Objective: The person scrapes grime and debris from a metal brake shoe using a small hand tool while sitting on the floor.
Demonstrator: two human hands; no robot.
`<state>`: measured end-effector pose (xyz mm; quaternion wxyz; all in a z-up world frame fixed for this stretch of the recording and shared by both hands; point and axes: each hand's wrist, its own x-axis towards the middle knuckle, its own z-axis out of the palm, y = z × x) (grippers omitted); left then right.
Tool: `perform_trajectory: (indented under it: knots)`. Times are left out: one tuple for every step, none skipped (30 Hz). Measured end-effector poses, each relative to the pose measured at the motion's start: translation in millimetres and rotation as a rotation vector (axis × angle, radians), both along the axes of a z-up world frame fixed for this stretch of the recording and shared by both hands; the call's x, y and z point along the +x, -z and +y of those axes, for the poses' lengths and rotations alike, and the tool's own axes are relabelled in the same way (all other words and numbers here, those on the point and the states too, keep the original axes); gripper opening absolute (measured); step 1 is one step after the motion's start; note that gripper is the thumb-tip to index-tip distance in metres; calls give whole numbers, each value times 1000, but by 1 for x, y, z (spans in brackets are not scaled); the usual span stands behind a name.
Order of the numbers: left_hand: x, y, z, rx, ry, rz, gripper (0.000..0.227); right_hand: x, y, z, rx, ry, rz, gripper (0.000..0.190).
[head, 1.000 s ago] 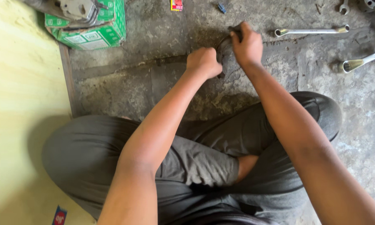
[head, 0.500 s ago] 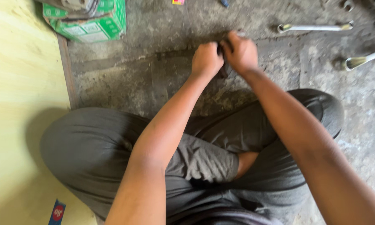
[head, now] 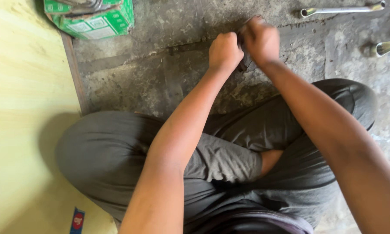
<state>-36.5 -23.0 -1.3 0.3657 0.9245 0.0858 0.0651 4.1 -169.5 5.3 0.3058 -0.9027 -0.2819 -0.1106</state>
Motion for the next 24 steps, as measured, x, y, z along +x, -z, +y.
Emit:
perform_trajectory:
  knots:
    - [2, 0, -2, -17, 1, -2, 11, 1, -3, -1, -48, -79, -15, 9]
    - [4, 0, -4, -34, 1, -3, 12, 3, -7, -2, -70, -39, -44, 10]
    - [5, 0, -5, -46, 6, -6, 13, 4, -10, -2, -88, 3, -73, 12]
    - [6, -1, -6, -52, 5, -14, 14, 5, -12, -3, -105, 46, -103, 14]
    - [3, 0, -4, -54, 6, -14, 15, 2, -12, 0, -46, 90, -67, 15]
    - [0, 1, -2, -55, 6, -14, 16, -1, -10, 2, 13, 133, -31, 16]
    - [-2, 1, -1, -51, 13, 4, 15, -2, -10, 2, 66, 180, 3, 17]
    - [-4, 1, 0, -48, 20, 22, 14, -5, -8, 3, 24, 107, -50, 15]
    - [2, -2, -3, -52, 27, 28, 14, -2, -8, 0, -24, 33, -113, 14]
    - [6, -5, -5, -67, 28, 26, 14, 3, -9, -4, -74, -41, -176, 14]
    - [5, -6, -4, -76, 27, 34, 14, 4, -7, -6, -51, 54, -120, 15]
    - [4, -7, -5, -86, 27, 42, 15, 5, -5, -7, -28, 149, -64, 17]
    - [2, -7, -3, -66, 21, 37, 14, 6, 0, -5, 6, 242, -1, 21]
    - [1, -7, -1, -46, 15, 33, 14, 6, 4, -3, -79, 187, -6, 17]
    - [0, -7, 0, -31, 11, 28, 14, 4, 8, -2, -168, 133, -12, 13]
    - [-5, -7, 2, -51, 4, 39, 14, 2, 10, -1, -256, 79, -18, 9]
    - [0, -9, 1, -79, -6, 35, 14, 8, 6, -3, -212, 67, -41, 11]
    - [5, -12, -1, -107, -16, 31, 14, 13, 1, -4, -167, 56, -64, 14]
    - [3, -11, -2, -101, -22, 36, 14, 8, 0, -6, -120, 45, -74, 16]
    - [2, -10, -4, -96, -27, 40, 14, 4, -2, -7, -80, 89, -58, 15]
    - [0, -7, 0, -79, -31, 47, 15, -1, -3, -2, -29, 136, -39, 14]
    - [-1, -4, 5, -44, -16, 46, 14, -6, -3, 3, 22, 182, -20, 13]
    - [0, -2, 3, -23, -4, 44, 14, -8, -6, 2, 2, 116, -9, 14]
    - [0, -1, 1, -3, 7, 42, 14, -9, -9, 1, -18, 50, 2, 16]
